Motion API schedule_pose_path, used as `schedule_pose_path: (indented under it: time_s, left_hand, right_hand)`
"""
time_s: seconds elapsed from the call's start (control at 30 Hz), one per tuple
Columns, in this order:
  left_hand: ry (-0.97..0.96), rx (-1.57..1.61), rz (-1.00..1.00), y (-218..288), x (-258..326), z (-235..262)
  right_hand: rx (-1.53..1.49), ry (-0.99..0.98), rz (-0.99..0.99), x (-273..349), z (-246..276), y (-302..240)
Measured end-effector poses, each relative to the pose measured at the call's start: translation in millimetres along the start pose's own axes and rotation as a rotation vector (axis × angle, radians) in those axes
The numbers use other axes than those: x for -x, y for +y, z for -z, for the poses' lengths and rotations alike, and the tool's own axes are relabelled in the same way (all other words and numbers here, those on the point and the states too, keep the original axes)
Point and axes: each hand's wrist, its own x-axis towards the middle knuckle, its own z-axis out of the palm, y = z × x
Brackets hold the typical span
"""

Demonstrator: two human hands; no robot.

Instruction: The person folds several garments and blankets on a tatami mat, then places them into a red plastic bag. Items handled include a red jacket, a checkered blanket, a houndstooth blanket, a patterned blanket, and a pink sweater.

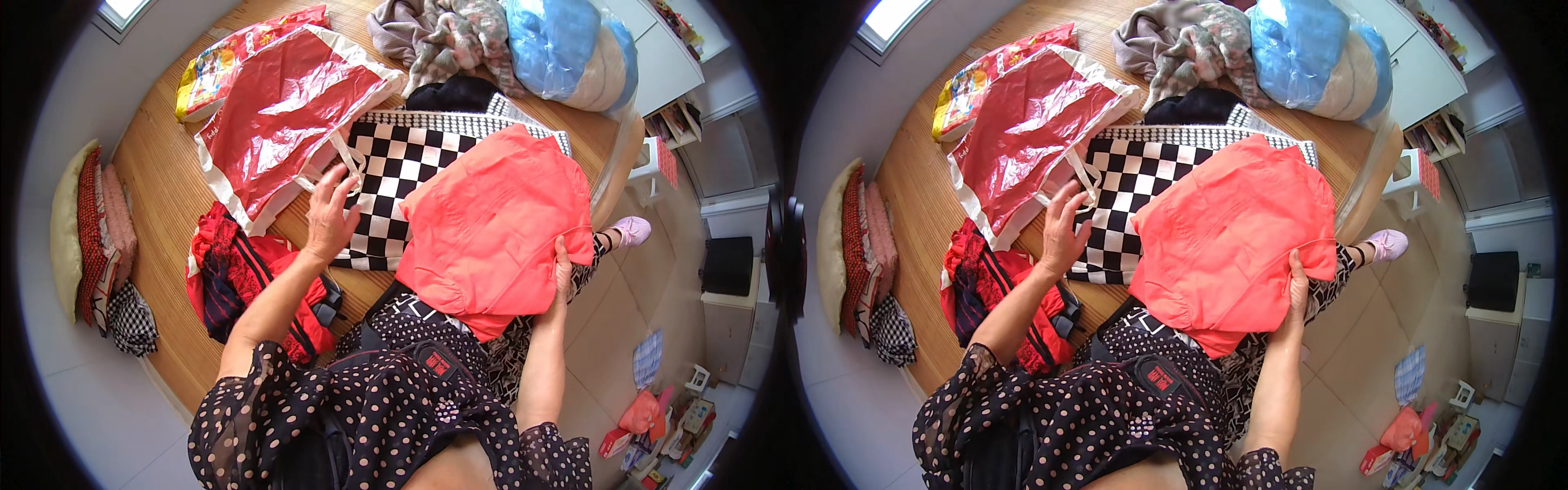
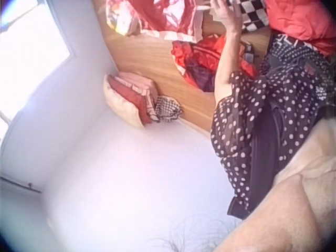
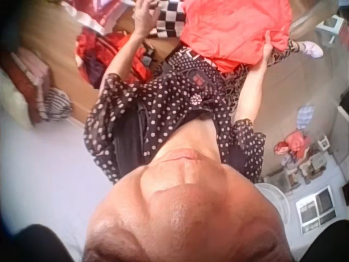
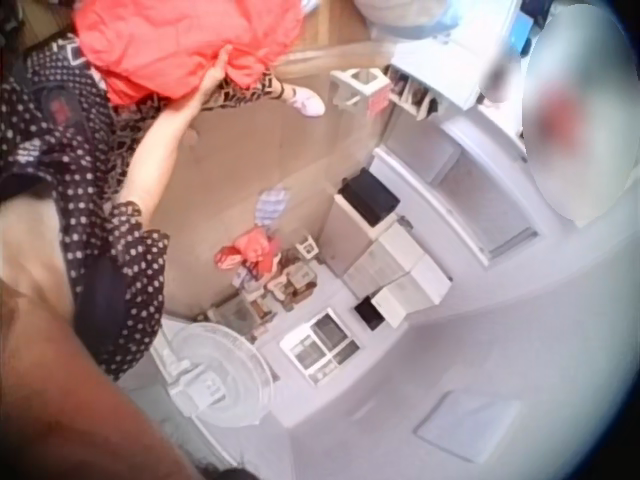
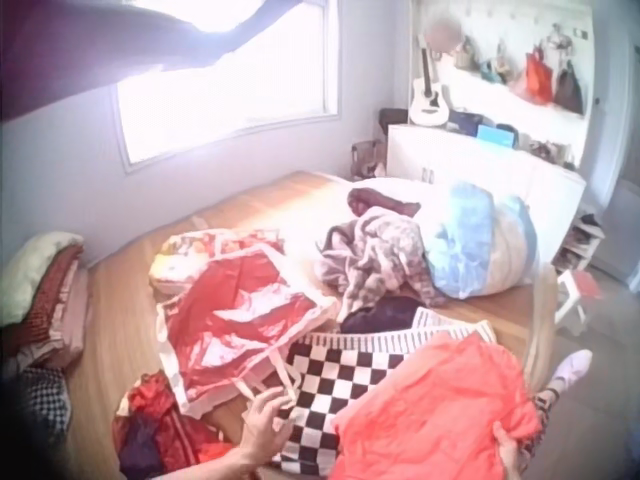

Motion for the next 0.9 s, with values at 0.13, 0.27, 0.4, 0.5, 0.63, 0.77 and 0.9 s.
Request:
schedule_pose_path:
  time_s: [0.13,0.27,0.4,0.5,0.63,0.77,0.9]
  left_hand:
    - [-0.066,-0.515,-0.183,-50,-5,4]
    - [-0.113,-0.462,-0.092,-85,-33,16]
    - [0.048,0.296,0.383,-90,-97,65]
    - [0.016,0.656,0.517,-62,-144,118]
    - [-0.033,0.789,0.325,-23,-168,151]
    - [-0.027,0.857,0.32,16,-181,162]
    - [-0.012,0.926,0.243,43,-221,190]
  right_hand:
    - [0.012,-0.011,-0.081,-8,-4,0]
    - [0.112,0.104,-0.021,-25,17,7]
    - [-0.025,-0.055,0.044,-19,-9,-5]
    - [-0.179,-0.182,0.052,-11,-40,-26]
    - [-0.222,-0.228,0.126,-5,-47,-39]
    - [-0.222,-0.241,0.177,7,-60,-48]
    - [-0.217,-0.254,0.204,12,-69,-45]
